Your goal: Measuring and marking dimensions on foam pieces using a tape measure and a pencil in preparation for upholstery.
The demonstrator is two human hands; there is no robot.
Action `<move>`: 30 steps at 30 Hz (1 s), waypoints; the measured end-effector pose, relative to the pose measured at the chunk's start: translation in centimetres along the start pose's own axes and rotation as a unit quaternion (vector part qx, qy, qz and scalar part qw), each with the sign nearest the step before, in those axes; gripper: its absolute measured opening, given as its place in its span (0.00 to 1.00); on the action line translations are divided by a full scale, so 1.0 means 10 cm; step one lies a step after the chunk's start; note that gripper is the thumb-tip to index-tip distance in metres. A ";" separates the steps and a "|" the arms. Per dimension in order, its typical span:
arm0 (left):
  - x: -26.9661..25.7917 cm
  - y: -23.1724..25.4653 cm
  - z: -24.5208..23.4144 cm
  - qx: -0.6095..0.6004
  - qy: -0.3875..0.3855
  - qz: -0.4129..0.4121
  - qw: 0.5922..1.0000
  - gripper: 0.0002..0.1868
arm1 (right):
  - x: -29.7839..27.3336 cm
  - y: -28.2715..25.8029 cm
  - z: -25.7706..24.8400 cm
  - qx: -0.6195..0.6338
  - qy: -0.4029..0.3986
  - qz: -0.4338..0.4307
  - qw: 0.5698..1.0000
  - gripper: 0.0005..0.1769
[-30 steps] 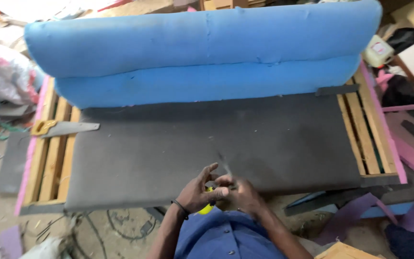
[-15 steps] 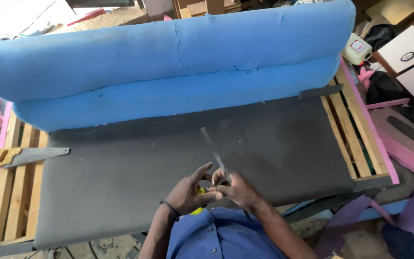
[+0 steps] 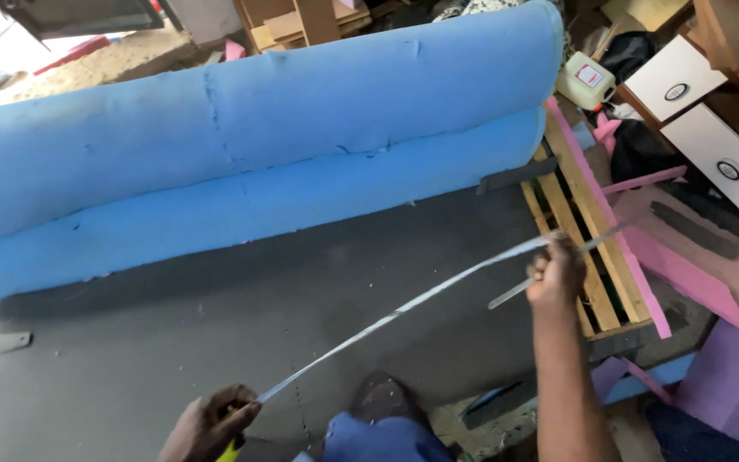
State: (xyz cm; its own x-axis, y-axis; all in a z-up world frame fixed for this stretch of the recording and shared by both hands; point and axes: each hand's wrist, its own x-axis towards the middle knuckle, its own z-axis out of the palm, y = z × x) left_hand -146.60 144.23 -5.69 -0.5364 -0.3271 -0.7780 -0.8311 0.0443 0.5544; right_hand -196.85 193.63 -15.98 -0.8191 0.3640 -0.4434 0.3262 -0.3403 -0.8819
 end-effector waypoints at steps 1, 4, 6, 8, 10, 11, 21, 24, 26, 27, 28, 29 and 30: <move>0.06 0.15 -0.02 0.003 -0.003 0.000 1.000 0.14 | 0.10 0.00 0.02 0.001 0.004 0.000 1.000 0.08; 0.20 0.58 0.01 0.122 -0.017 -0.039 0.992 0.18 | 0.19 0.16 0.11 -0.001 0.040 0.011 0.999 0.06; 0.22 0.87 0.07 0.177 -0.025 0.026 0.984 0.20 | -0.01 0.50 0.32 -0.078 0.035 -0.019 0.996 0.04; 0.39 1.03 0.14 0.163 -0.006 0.027 0.986 0.16 | -0.49 0.83 0.56 -0.065 -0.030 0.001 0.997 0.13; 0.63 1.20 0.21 0.152 0.011 0.032 0.988 0.12 | -0.97 1.12 0.79 -0.048 -0.090 0.019 0.995 0.24; 0.76 1.28 0.24 0.206 0.003 0.012 0.978 0.13 | -1.23 1.24 0.88 -0.062 -0.080 0.046 0.994 0.22; 2.33 1.05 0.90 0.296 -0.144 -0.059 0.942 0.26 | -1.08 2.83 0.88 -0.098 -0.012 0.103 0.990 0.15; 3.04 0.87 1.24 0.293 -0.126 -0.067 0.945 0.24 | -0.41 3.04 0.68 -0.180 -0.005 0.085 0.980 0.28; 3.60 0.91 1.41 0.294 -0.113 -0.069 0.947 0.25 | 0.28 3.10 0.63 -0.287 0.048 0.059 0.955 0.27; 3.90 0.95 1.51 0.295 -0.092 -0.064 0.949 0.26 | 0.67 3.12 0.63 -0.383 0.093 0.024 0.919 0.28; 4.32 0.75 1.58 0.293 -0.095 -0.066 0.949 0.26 | 1.11 3.17 0.62 -0.387 0.094 0.025 0.917 0.28; 4.75 0.57 1.67 0.342 -0.062 -0.024 0.937 0.21 | 1.57 3.20 0.60 -0.371 0.104 -0.045 0.922 0.27; 5.17 0.40 1.77 0.389 -0.029 0.018 0.921 0.29 | 2.02 3.21 0.58 -0.353 0.112 -0.116 0.922 0.31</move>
State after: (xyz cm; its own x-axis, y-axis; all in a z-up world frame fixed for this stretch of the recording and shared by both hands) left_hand -180.28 144.21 -48.91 -0.5542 -0.2618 -0.7901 -0.6542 0.7240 0.2189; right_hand -205.70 185.08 -52.30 -0.8132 0.5525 -0.1829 0.4457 0.3891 -0.8062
